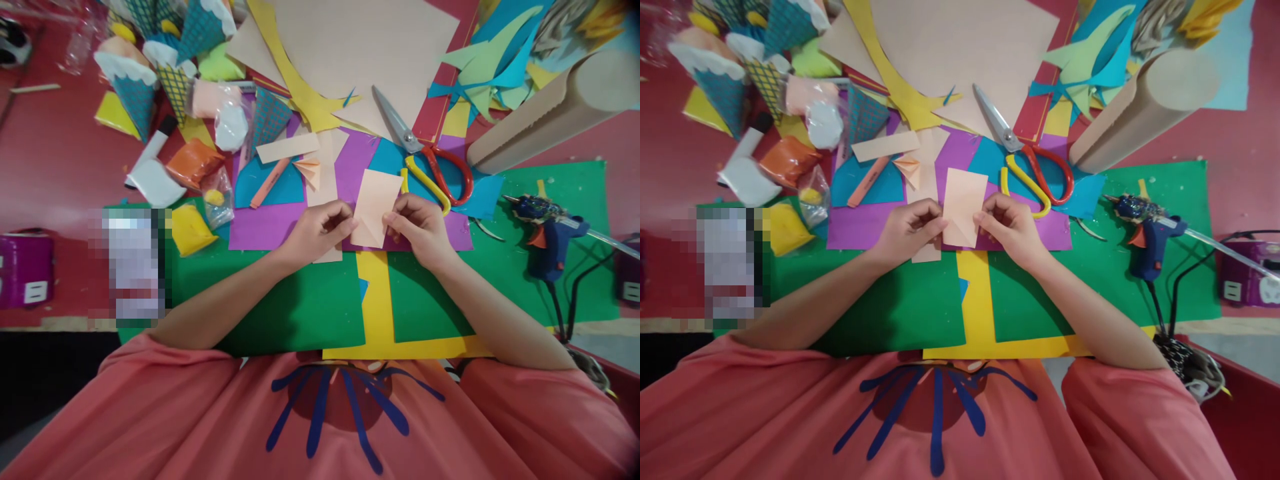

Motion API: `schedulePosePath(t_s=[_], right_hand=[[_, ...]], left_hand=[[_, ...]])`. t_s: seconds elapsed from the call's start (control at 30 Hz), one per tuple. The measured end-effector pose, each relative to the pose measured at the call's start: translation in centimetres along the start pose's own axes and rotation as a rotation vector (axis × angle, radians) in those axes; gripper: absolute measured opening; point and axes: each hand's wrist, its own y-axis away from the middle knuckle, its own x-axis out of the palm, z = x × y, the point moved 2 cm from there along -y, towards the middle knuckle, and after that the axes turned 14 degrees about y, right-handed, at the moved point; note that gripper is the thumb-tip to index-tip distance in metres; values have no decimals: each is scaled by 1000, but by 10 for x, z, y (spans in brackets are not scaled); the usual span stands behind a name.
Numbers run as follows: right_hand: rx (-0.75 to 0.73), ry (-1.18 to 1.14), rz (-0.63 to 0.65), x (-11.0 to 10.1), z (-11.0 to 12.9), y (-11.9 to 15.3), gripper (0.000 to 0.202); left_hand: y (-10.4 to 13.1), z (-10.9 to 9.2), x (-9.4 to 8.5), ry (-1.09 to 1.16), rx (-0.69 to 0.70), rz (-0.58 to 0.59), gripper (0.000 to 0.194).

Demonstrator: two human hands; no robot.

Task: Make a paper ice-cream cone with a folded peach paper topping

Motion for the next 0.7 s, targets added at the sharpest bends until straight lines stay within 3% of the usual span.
schedulePosePath(t_s=[0.47, 0.7], right_hand=[[7, -36, -33, 0, -3, 0, 32], [16, -27, -58, -2, -6, -1, 28]], left_hand=[[2, -2, -1, -43, 55, 15, 23], [0, 1, 0, -8, 15, 33, 21]])
